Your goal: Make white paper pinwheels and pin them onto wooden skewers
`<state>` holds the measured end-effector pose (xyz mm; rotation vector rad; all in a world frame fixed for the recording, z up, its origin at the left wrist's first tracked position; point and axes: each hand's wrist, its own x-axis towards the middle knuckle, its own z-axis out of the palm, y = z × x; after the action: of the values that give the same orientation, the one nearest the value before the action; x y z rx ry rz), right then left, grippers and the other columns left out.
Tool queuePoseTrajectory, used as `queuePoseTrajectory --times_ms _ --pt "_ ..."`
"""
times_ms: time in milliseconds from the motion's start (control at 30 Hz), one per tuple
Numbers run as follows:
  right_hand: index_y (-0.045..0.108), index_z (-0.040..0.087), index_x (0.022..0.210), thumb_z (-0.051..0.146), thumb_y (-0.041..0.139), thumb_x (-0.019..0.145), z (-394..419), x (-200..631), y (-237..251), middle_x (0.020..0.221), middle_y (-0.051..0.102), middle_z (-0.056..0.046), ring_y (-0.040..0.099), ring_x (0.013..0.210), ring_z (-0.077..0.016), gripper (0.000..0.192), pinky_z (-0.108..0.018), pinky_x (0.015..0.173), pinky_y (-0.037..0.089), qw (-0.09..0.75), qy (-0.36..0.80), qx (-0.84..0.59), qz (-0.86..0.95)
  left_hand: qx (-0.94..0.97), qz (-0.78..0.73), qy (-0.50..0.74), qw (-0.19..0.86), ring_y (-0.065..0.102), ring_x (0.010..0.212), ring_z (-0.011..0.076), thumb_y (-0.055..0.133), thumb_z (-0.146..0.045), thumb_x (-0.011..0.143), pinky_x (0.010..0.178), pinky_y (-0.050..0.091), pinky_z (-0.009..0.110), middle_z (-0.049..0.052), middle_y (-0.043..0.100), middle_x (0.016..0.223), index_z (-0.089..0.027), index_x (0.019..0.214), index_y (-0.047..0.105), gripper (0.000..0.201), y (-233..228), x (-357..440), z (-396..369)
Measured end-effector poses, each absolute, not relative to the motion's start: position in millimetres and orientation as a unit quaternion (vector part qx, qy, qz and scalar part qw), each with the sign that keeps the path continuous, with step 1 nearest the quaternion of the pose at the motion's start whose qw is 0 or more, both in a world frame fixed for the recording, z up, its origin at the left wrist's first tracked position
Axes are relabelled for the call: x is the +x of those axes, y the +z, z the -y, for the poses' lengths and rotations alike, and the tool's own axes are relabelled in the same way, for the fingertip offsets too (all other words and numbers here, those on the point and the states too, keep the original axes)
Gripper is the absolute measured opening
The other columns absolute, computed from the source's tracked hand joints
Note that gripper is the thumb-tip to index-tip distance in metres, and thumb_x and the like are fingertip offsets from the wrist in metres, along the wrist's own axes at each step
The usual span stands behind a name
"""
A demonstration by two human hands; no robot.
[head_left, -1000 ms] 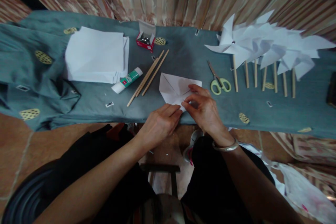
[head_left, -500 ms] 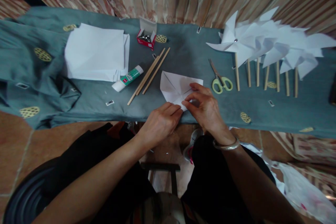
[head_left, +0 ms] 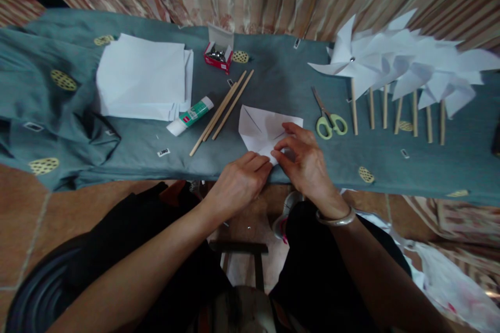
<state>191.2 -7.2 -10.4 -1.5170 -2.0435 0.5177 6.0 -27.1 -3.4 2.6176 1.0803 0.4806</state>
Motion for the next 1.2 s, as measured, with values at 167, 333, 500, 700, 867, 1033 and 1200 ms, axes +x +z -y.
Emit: queuePoseTrajectory --times_ms 167,333,500,700,867,1033,1200 --pt "0.066 0.026 0.092 0.022 0.056 0.090 10.5 189.8 -6.7 0.134 0.055 -0.006 0.052 0.124 -0.0279 0.012 -0.047 0.105 0.046 0.257 0.168 -0.553 0.774 0.905 -0.370 0.166 0.133 0.061 0.089 0.0212 0.046 -0.013 0.095 0.077 0.058 0.034 0.009 0.067 0.095 -0.011 0.095 0.064 0.018 -3.7 5.6 26.8" --pt "0.066 0.032 0.109 0.023 0.049 0.094 14.7 186.6 -6.8 0.140 0.051 -0.003 0.050 0.128 -0.0282 0.024 -0.047 0.104 0.047 0.238 0.144 -0.553 0.785 0.905 -0.369 0.164 0.134 0.061 0.088 0.0209 0.044 -0.015 0.096 0.076 0.058 0.034 0.009 0.067 0.095 -0.011 0.097 0.064 0.020 -4.1 5.8 26.3" --pt "0.056 0.040 0.129 0.019 0.047 0.094 16.3 184.1 -7.7 0.137 0.053 -0.003 0.050 0.129 -0.0313 0.042 -0.052 0.103 0.047 0.214 0.114 -0.550 0.800 0.906 -0.367 0.161 0.135 0.060 0.088 0.0213 0.045 -0.014 0.096 0.075 0.057 0.034 0.009 0.066 0.094 -0.011 0.093 0.064 0.019 -4.6 6.2 25.4" --pt "0.058 0.033 0.125 0.015 0.045 0.093 19.6 178.2 -11.2 0.144 0.050 -0.006 0.046 0.133 -0.0320 0.039 -0.049 0.101 0.046 0.152 0.077 -0.544 0.822 0.906 -0.373 0.135 0.147 0.060 0.089 0.0212 0.046 -0.012 0.094 0.076 0.057 0.033 0.009 0.066 0.094 -0.012 0.094 0.063 0.018 -1.8 6.1 25.4" --pt "0.049 0.024 0.132 0.011 0.041 0.092 25.3 176.1 -21.4 0.144 0.050 -0.011 0.047 0.132 -0.0312 0.043 -0.049 0.104 0.042 0.158 0.065 -0.521 0.836 0.908 -0.375 0.115 0.150 0.059 0.090 0.0222 0.048 -0.012 0.093 0.076 0.057 0.034 0.009 0.066 0.095 -0.012 0.092 0.063 0.016 1.3 7.0 25.2" --pt "0.042 0.030 0.138 0.013 0.040 0.093 26.4 180.0 -30.4 0.146 0.048 -0.008 0.044 0.135 -0.0303 0.048 -0.050 0.106 0.041 0.179 0.079 -0.521 0.831 0.909 -0.372 0.114 0.147 0.059 0.093 0.0225 0.050 -0.013 0.093 0.079 0.057 0.034 0.009 0.066 0.099 -0.011 0.094 0.064 0.014 -0.3 6.9 26.1" --pt "0.048 0.024 0.134 0.015 0.042 0.091 26.2 178.4 -28.6 0.145 0.050 -0.011 0.045 0.134 -0.0284 0.043 -0.047 0.109 0.039 0.172 0.083 -0.511 0.838 0.910 -0.369 0.116 0.151 0.059 0.093 0.0234 0.052 -0.014 0.092 0.079 0.057 0.035 0.009 0.066 0.097 -0.011 0.093 0.064 0.012 -1.4 6.3 25.9"
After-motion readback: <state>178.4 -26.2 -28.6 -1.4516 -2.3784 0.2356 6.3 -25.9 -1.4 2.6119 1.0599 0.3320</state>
